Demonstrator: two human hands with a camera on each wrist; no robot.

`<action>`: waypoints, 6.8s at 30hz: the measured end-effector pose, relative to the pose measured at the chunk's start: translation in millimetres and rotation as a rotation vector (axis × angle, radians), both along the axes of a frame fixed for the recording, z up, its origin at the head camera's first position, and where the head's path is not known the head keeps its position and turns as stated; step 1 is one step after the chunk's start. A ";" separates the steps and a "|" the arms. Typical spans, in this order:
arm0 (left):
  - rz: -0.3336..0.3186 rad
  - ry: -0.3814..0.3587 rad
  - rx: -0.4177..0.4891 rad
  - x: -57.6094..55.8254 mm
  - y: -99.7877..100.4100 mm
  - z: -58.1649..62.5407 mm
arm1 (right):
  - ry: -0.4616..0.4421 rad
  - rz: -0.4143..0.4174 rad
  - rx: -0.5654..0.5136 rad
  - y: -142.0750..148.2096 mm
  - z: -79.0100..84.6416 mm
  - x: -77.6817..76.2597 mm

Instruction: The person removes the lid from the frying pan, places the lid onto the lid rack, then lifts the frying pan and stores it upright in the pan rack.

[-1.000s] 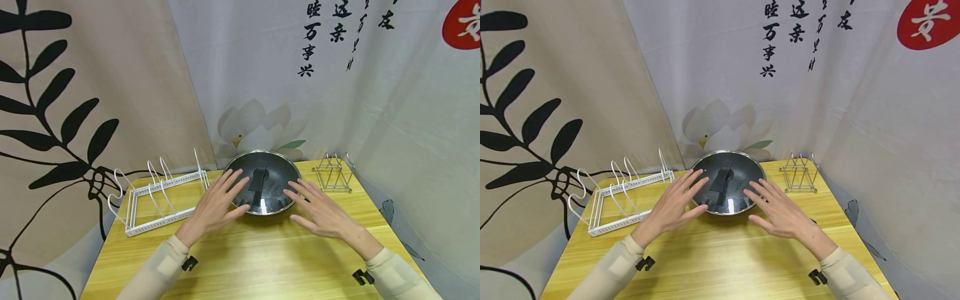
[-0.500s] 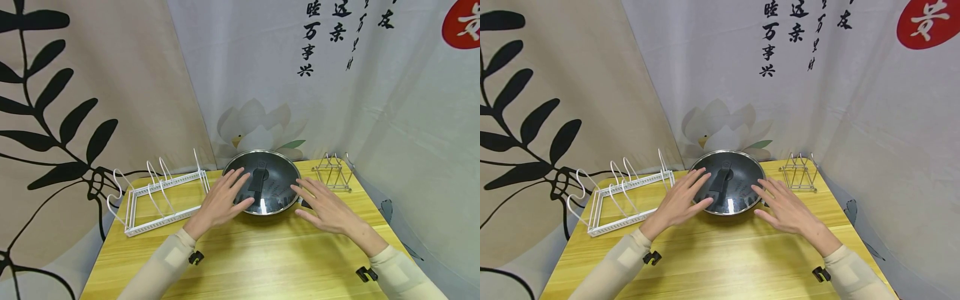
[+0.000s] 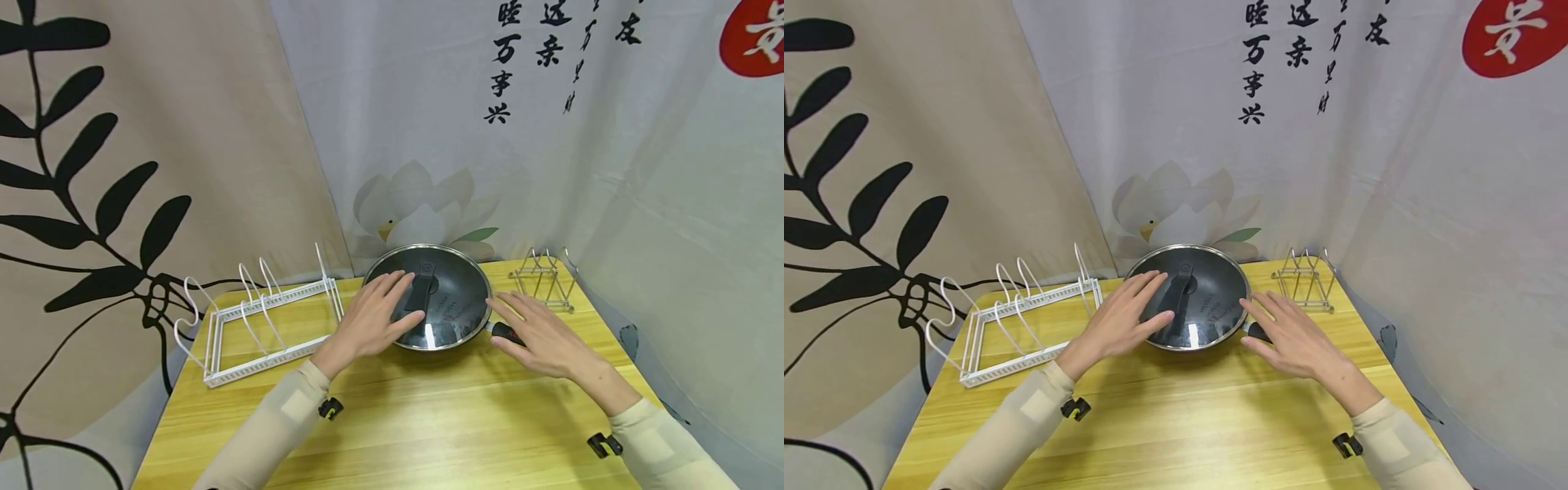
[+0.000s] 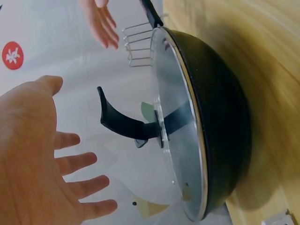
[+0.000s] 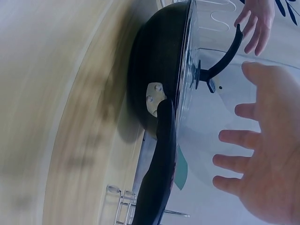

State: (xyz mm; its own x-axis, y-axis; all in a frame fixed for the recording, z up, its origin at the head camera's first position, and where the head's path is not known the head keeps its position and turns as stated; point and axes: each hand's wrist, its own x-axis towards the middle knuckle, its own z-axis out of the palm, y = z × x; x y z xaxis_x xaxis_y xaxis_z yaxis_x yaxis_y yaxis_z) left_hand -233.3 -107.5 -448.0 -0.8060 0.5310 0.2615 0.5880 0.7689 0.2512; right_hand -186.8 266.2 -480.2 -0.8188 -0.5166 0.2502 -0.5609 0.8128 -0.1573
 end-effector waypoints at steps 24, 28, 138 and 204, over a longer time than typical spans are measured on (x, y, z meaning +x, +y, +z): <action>0.079 -0.163 0.153 -12.3 24.0 5.3 | -0.067 -0.063 -0.013 12.6 2.0 1.7; 0.101 -0.193 0.174 -15.4 29.7 5.2 | -0.136 -0.097 -0.020 16.2 1.5 2.0; 0.320 -0.484 0.108 -55.9 94.4 1.6 | -0.524 -0.209 -0.159 32.0 -32.9 -1.8; 0.331 -0.502 0.185 -56.8 91.3 -9.1 | -0.493 -0.206 -0.224 28.4 -39.6 -3.3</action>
